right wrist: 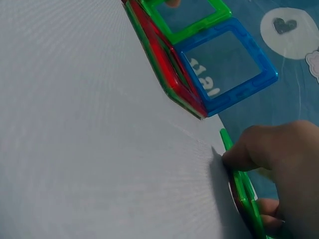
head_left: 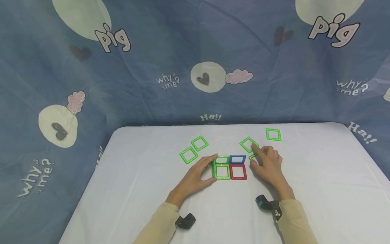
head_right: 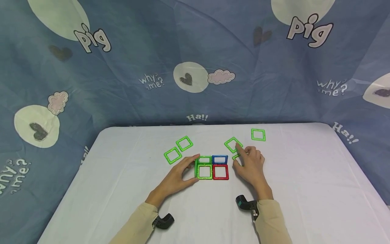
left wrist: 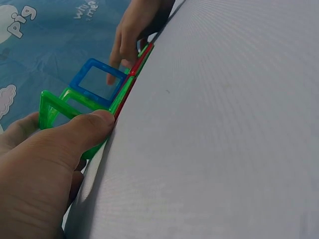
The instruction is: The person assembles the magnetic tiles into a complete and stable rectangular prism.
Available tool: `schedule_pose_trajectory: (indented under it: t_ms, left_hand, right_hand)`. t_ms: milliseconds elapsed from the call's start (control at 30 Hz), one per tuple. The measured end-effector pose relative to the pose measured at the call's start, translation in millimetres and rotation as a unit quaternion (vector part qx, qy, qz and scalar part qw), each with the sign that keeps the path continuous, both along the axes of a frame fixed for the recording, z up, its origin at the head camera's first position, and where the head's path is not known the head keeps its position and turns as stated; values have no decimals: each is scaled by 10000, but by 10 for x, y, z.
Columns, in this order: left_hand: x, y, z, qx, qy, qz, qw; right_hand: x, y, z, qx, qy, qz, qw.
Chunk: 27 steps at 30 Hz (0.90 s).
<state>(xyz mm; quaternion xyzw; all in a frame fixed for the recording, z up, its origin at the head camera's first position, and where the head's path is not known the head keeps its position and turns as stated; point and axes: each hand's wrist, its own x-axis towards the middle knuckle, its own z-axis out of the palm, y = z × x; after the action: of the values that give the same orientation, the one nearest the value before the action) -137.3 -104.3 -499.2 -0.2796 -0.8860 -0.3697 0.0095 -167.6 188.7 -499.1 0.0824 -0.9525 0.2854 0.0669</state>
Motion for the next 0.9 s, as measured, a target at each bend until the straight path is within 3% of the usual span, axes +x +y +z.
schedule_pose_trajectory:
  t_ms: [567, 900]
  left_hand:
    - [-1, -9, 3, 94, 34, -31, 9999]
    - [0, -11, 5, 71, 83, -48, 9999]
  right_hand:
    - [12, 7, 20, -639, 45, -248, 9976]
    - [23, 42, 34, -913, -359, -179, 9950]
